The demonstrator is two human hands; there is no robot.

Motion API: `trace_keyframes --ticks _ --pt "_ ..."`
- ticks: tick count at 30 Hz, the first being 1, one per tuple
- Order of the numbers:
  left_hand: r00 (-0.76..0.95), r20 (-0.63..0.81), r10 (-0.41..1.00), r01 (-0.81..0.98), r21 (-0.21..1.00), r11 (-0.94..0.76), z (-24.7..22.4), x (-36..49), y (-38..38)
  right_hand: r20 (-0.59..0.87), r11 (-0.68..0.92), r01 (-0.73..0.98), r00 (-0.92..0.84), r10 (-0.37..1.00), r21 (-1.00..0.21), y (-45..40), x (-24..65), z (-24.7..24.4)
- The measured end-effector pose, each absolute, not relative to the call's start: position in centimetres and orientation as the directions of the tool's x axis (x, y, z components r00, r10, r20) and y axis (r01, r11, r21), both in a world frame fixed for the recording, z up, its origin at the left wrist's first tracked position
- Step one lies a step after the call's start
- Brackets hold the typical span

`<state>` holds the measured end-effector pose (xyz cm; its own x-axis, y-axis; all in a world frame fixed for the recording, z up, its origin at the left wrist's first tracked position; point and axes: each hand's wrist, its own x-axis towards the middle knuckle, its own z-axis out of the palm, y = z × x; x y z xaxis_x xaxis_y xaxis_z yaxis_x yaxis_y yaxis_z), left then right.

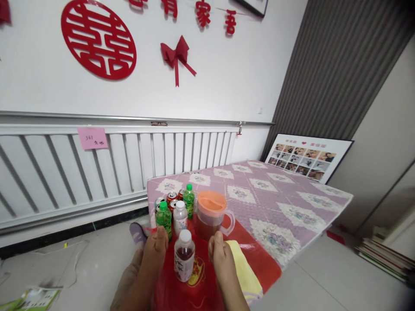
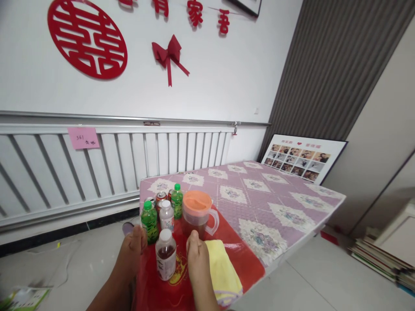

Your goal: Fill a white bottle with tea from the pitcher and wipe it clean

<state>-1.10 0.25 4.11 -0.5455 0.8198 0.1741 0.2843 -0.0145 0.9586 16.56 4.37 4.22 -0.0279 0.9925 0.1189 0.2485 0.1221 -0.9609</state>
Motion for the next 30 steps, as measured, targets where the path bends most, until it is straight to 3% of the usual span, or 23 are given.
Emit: trace_keyframes --ticks 12,21,24,30 --pt "-0.438 0.137 0.888 0.224 0.974 -0.039 2.3 -1.0 0.8 0.147 0.145 0.298 -0.014 0.989 -0.944 3.7 16.0 3.3" --pt "-0.467 0.097 0.879 0.19 0.982 -0.008 2.6 -0.7 -0.6 0.138 0.13 0.29 0.007 0.99 -0.948 2.8 16.1 2.9" --pt "-0.477 0.111 0.872 0.188 0.982 -0.023 2.1 -1.0 -0.7 0.117 0.114 0.269 -0.005 0.993 -0.956 2.4 16.3 2.8" --pt "-0.487 0.191 0.852 0.222 0.971 -0.091 0.2 -1.1 -0.3 0.208 0.197 0.223 0.025 0.978 -0.955 2.5 16.6 2.2"
